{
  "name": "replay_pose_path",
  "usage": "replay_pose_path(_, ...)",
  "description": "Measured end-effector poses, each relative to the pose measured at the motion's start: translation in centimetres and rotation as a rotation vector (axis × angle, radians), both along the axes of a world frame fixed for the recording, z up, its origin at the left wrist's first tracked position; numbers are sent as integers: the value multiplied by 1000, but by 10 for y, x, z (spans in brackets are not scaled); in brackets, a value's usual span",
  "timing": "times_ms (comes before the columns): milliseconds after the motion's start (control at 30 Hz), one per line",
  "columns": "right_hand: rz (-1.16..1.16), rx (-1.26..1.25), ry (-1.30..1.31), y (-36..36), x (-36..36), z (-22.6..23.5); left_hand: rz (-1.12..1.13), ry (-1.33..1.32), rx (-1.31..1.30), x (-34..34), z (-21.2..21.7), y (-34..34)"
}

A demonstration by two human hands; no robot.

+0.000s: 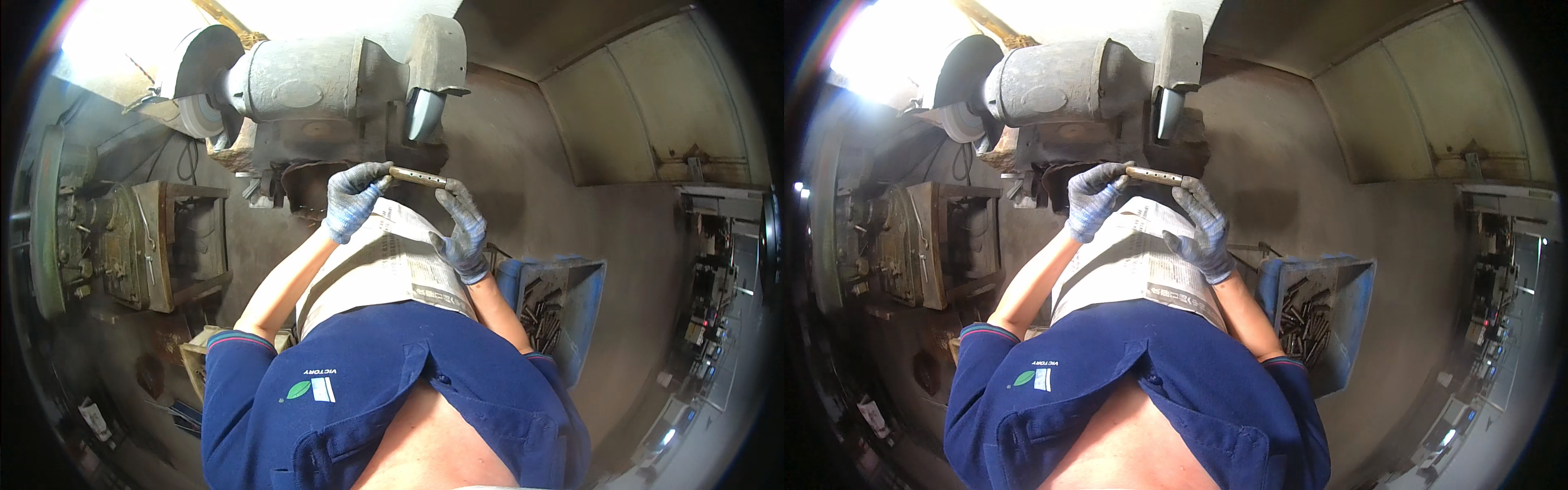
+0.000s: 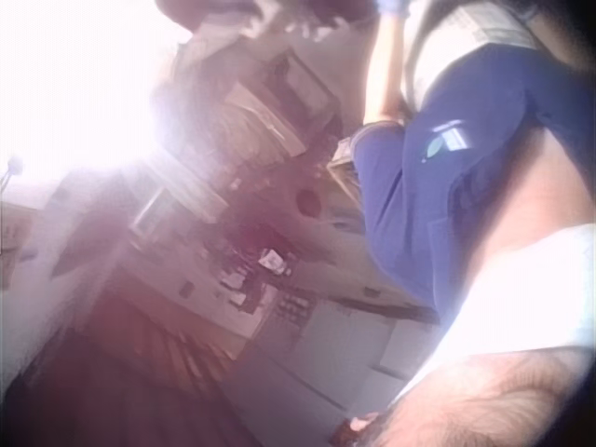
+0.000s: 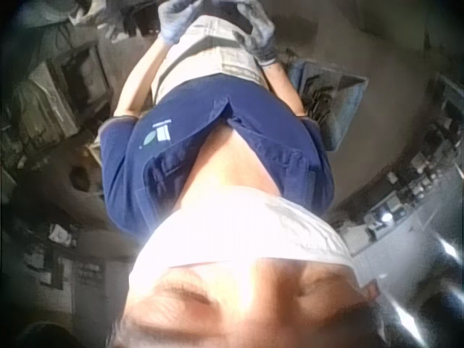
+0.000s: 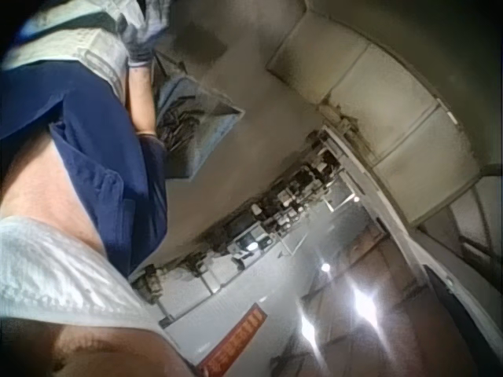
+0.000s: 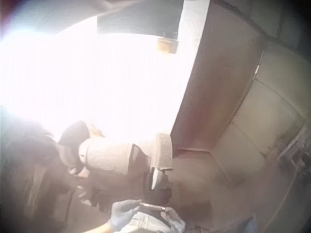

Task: The person holds a metal tube with gloved hands and presses its end against a rotating grinding wheel to smooth it. They pick up tubes one at a time from a crate and place them into a separate bin after grinding.

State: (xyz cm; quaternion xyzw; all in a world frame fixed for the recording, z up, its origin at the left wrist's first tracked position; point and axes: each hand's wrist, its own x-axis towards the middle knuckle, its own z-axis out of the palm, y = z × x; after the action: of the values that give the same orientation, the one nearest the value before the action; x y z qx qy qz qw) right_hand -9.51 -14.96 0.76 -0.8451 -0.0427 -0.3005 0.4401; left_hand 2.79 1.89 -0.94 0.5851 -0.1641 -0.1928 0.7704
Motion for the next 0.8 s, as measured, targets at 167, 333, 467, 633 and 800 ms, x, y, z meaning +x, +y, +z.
replay_pose_path(167, -83, -84, 49, 13, -27, 17, -56, -110, -44, -8, 5, -1)
replay_pose_path(333, -207, -4, 70, 14, -57, 10, -262, 6, 102, -15, -3, -14)
replay_pose_path(467, -432, 13, 195, -4, -106, 10, -329, 60, 232, -9, -13, 1)
replay_pose_path(633, -836, 245, 281, -32, -215, 8, -141, 160, 327, -4, -34, 40)
replay_pose_path(800, -1149, 105, 338, -83, -333, -69, -84, 145, 408, 19, -96, 90)
